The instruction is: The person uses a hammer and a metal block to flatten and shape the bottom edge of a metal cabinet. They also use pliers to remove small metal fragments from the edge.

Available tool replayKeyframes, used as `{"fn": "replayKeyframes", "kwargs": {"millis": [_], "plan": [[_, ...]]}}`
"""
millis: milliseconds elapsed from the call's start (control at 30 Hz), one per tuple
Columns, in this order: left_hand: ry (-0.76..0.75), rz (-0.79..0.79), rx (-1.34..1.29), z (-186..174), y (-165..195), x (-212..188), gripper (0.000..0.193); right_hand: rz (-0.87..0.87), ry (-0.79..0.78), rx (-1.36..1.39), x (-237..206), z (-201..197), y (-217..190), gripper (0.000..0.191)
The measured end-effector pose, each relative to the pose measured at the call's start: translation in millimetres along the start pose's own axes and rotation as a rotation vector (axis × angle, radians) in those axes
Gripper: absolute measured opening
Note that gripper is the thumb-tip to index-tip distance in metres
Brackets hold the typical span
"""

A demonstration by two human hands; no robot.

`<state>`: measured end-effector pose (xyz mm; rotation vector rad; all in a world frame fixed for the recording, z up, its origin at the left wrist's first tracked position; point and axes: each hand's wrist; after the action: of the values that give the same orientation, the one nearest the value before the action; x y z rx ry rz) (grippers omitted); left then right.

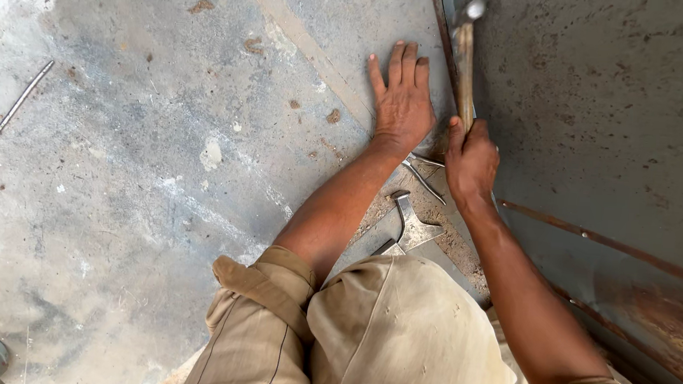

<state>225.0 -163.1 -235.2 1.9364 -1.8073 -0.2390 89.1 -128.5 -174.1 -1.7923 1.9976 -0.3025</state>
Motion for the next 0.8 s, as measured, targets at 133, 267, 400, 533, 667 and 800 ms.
{"fn": "replayKeyframes", "kwargs": {"millis": [133,267,400,533,667,800], "plan": [[-0.045,-0.027,-0.012,-4.3,0.4,-1.4,0.059,-0.109,0.149,0.118,8.3,-0.3,-12.6,0.038],[-0.013,-0.004,-0.006,-5.5,-0.7,-0.4,0.059,-0.045,-0.008,-0.065,18.4,-0.3,-20.0,0.038],[-0.014,-0.026,-0.004,-5.6,-1.3,-1.2,0.052,-0.038,0.049,0.06,31.2,4.1,-30.5,0.038],[-0.004,-0.004,-0.009,-9.4,1.3,0.7,0.055,-0.272,0.111,-0.163,48.4,1.8,-39.6,0.043],[-0.075,0.053,0.092,-7.7,1.8,2.9,0.06,0.004,0.01,0.188,5.0,-15.1,-8.5,0.048],[-0.037,0.197,-0.002,-0.2,3.6,-3.2,0.058,0.11,0.06,0.71,-89.9,-39.1,52.3,0.037]]}}
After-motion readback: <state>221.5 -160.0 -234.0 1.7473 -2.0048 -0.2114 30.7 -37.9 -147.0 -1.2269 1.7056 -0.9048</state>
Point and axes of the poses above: each hand's wrist, its own x-axis towards the middle knuckle, its own z-axis out of the palm, y = z × x, and after that the axes turned 7 degrees about z, right-handed
